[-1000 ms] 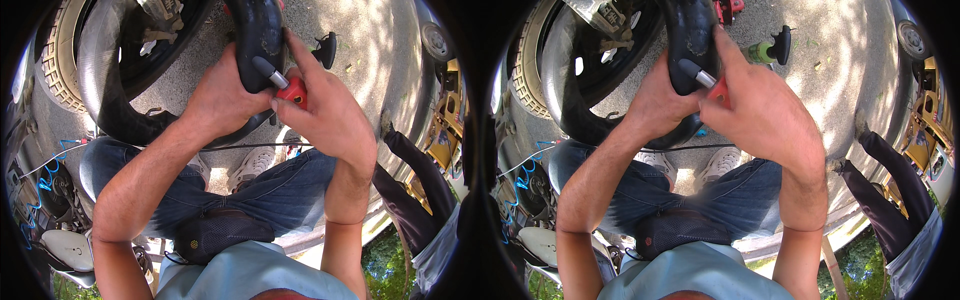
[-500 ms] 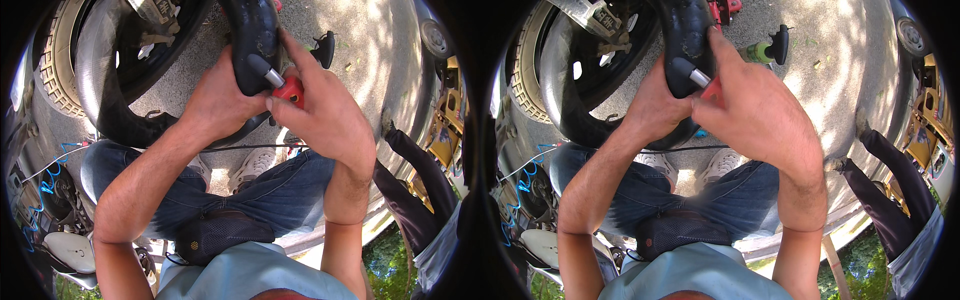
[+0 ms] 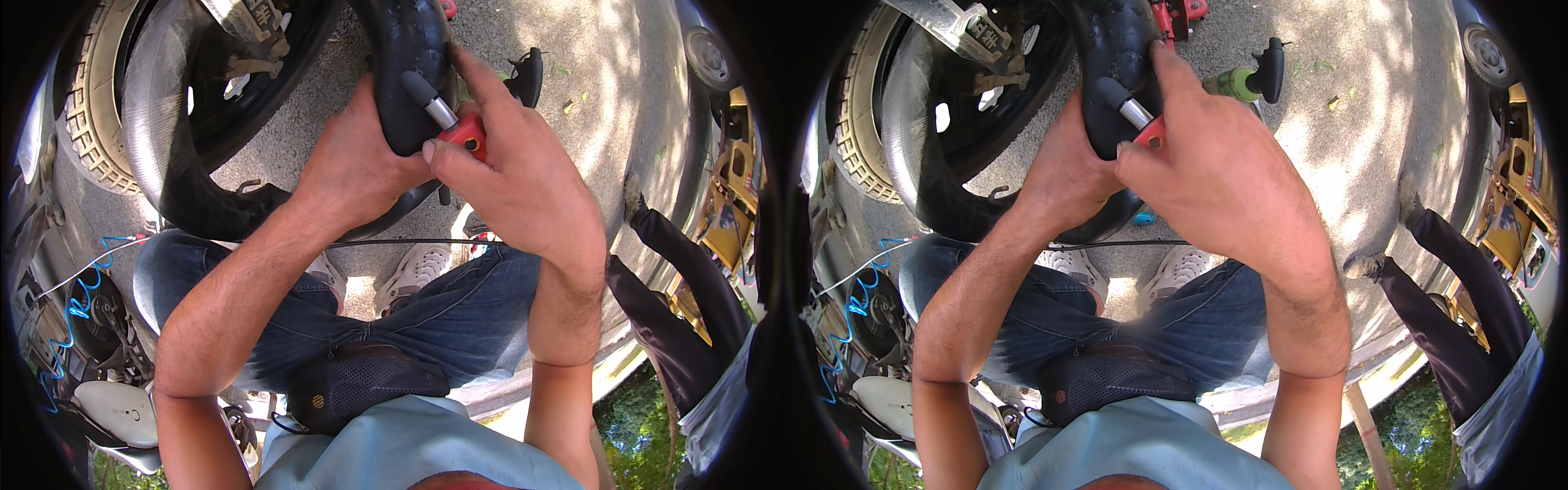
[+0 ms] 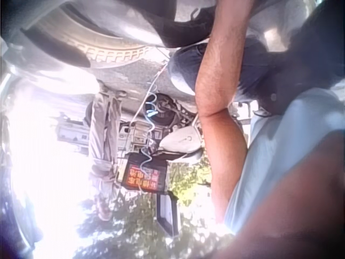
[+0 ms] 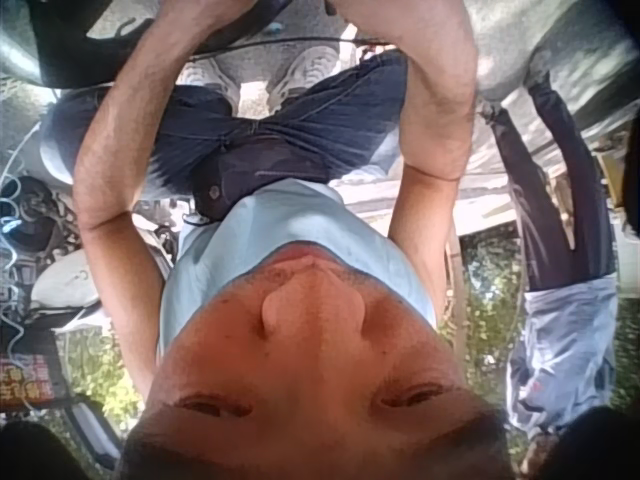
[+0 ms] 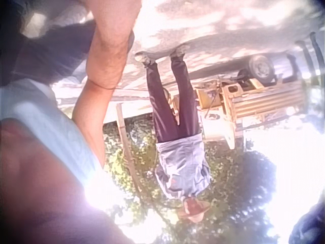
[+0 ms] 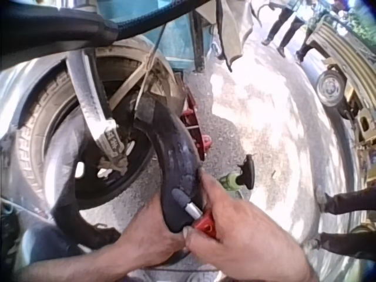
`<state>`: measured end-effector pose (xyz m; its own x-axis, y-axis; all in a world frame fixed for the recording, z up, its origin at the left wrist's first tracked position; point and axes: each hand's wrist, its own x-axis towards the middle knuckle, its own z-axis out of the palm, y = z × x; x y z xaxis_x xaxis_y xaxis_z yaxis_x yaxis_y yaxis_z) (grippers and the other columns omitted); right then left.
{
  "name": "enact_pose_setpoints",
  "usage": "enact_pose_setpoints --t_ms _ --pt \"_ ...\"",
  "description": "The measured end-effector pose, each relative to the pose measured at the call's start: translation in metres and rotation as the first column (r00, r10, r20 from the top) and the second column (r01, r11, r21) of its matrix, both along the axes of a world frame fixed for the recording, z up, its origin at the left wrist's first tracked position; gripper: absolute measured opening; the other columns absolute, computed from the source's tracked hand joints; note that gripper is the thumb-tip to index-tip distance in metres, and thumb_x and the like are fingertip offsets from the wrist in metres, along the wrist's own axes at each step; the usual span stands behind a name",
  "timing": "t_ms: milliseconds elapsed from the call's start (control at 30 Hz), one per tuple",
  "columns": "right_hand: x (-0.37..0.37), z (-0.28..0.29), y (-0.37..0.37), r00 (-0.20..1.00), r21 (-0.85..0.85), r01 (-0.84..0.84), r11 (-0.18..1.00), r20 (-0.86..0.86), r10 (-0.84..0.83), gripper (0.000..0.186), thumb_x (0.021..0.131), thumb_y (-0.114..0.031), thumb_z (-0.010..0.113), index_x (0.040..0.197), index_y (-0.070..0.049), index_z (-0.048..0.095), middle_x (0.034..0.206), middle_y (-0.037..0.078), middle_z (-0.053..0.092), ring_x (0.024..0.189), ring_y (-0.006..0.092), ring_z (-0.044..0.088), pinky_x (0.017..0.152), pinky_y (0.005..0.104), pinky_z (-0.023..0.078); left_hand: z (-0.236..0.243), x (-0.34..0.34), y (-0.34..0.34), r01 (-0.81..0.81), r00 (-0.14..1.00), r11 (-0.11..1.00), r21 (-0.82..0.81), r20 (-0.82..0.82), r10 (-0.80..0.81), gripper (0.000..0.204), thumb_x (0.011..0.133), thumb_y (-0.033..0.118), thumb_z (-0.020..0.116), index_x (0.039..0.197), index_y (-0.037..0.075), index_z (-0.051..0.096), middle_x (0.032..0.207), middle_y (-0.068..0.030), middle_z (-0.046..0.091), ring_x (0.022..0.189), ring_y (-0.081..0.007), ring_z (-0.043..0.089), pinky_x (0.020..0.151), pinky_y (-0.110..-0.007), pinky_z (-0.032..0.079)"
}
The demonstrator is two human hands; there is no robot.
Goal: The person sits on the ground and uses a red handheld tool to grind the surface of a black motorcycle inner tube. They then apply a liquid from a bottle using a brush to the treated area of the tube.
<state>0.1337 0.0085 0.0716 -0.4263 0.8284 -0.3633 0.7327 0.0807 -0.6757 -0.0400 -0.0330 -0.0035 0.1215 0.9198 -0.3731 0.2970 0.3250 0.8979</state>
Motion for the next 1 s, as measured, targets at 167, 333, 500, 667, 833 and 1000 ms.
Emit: enact_pose_setpoints --t_ms 167,333,500,667,833,1000 --pt "0.003 0.006 0.005 0.998 -0.119 0.005 0.993 -0.057 -0.012 0.075 0.091 -0.016 0.071 0.158 -0.001 0.039 0.091 0.011 0.068 0.073 0.0178 0.064 0.068 0.0308 0.052 -0.003 -0.001 -0.002 -0.057 0.992 0.998 0.035 0.119 0.053 0.078 0.077 0.025 0.087 0.14 0.003 0.048 0.118 -0.0164 0.07 0.107 -0.0283 0.071 0.093 -0.041 0.057" --pt "0.019 0.01 0.006 0.876 -0.376 0.183 0.908 -0.356 -0.324 0.071 0.094 -0.01 0.068 0.159 -0.002 0.04 0.103 0.008 0.068 0.075 0.0105 0.062 0.066 0.0244 0.051 0.012 -0.004 0.002 -0.042 0.973 0.999 0.012 0.226 0.038 0.078 0.079 0.026 0.091 0.14 0.001 0.049 0.119 -0.0092 0.067 0.106 -0.0171 0.066 0.093 -0.034 0.056" --pt "0.018 0.005 0.003 0.918 -0.306 0.115 0.945 -0.33 -0.219 0.071 0.094 -0.01 0.068 0.158 0.0 0.039 0.109 0.009 0.067 0.075 0.011 0.061 0.067 0.0245 0.051 0.019 -0.006 0.001 -0.057 0.958 0.997 -0.057 0.278 0.07 0.079 0.082 0.031 0.088 0.143 0.002 0.047 0.12 -0.0135 0.067 0.108 -0.0221 0.068 0.093 -0.036 0.056" --pt "0.015 0.013 0.011 0.956 -0.335 0.1 0.937 -0.228 -0.184 0.073 0.093 -0.01 0.071 0.159 -0.001 0.04 0.113 0.009 0.066 0.078 0.0105 0.061 0.069 0.0249 0.051 0.01 -0.008 -0.002 -0.067 0.923 0.996 -0.057 0.376 0.084 0.072 0.09 0.025 0.081 0.146 0.0 0.044 0.121 -0.0141 0.067 0.109 -0.0208 0.068 0.094 -0.035 0.057" --pt "0.019 0.005 0.009 0.972 -0.209 0.054 0.976 -0.212 -0.099 0.076 0.091 -0.01 0.072 0.159 -0.003 0.04 0.112 0.008 0.066 0.081 0.0097 0.061 0.072 0.0249 0.051 0.005 -0.01 -0.003 -0.043 0.927 0.998 -0.04 0.372 0.055 0.07 0.092 0.021 0.079 0.147 0.0 0.041 0.122 -0.0141 0.066 0.11 -0.0201 0.068 0.094 -0.036 0.057" --pt "0.018 0.008 0.012 0.967 -0.291 0.064 0.955 -0.218 -0.131 0.077 0.09 -0.008 0.072 0.16 -0.003 0.039 0.11 0.007 0.066 0.08 0.009 0.06 0.072 0.0238 0.049 0.005 -0.01 -0.004 -0.059 0.911 0.998 -0.015 0.408 0.06 0.063 0.094 0.022 0.08 0.144 0.001 0.047 0.122 -0.0094 0.067 0.109 -0.0149 0.066 0.094 -0.033 0.056"
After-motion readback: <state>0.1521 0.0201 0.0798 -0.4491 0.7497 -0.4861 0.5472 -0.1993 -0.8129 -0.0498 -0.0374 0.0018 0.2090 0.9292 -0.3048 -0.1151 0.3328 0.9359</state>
